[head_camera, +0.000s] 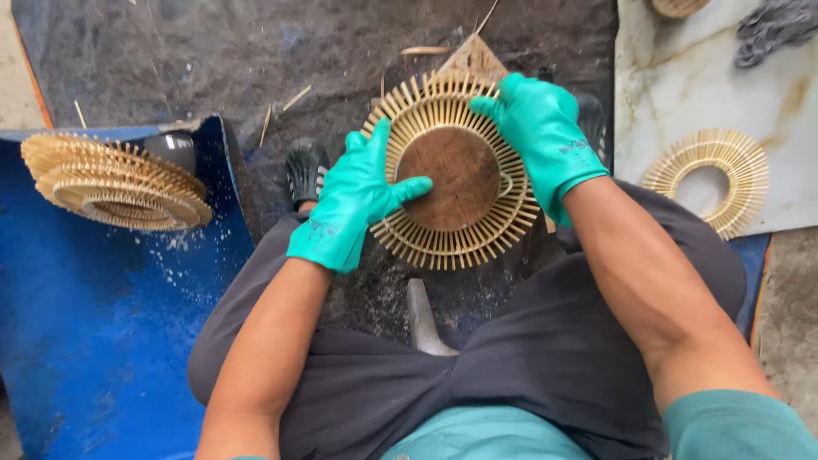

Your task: The recorder uses various hand tools to carve and assemble circular bamboo or wooden components for furniture manufacturing.

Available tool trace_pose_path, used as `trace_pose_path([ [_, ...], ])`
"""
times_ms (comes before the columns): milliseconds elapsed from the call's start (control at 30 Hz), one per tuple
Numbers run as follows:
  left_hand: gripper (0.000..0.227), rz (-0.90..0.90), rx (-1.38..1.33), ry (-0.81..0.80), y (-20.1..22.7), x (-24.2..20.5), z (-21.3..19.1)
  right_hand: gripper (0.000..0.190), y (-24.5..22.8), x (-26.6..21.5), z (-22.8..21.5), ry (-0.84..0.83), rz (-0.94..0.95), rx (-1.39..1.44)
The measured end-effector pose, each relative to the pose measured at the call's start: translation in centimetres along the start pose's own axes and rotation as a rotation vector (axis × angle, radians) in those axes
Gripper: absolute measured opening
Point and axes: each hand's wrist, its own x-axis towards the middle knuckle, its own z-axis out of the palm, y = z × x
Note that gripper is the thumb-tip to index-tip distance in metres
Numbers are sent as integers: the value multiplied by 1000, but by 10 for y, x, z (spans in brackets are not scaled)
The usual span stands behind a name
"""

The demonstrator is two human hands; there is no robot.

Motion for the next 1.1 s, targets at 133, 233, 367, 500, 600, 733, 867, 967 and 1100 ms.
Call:
trace_pose_path([
  [133,108,-167,154,-74,27,-4,-24,57,-11,3,-38,-143,148,11],
  [233,123,11,78,59,14,9,-7,56,-10,1,-27,-205,82,-70],
  [367,124,-16,64,-80,10,20,-8,48,-13,-5,5,1,-90,-121],
  [500,124,-3,57,-104,11,14,-8,48,-21,-6,2,32,-76,-90],
  [600,124,-48,55,-127,18,15,-15,48,-22,5,-2,53,-46,-101],
  [733,118,-68,70,-136,13,8,-15,50,-14,7,-18,-36,54,-42],
  [867,108,-65,168,-33,9,10,-6,58,-27,-24,-89,24,132,22],
  [967,113,46,124,75,21,10,-9,51,-36,-46,-110,-177,566,381],
  [1100,127,-72,150,-107,30,11,-18,54,-17,-49,-69,-415,428,120],
])
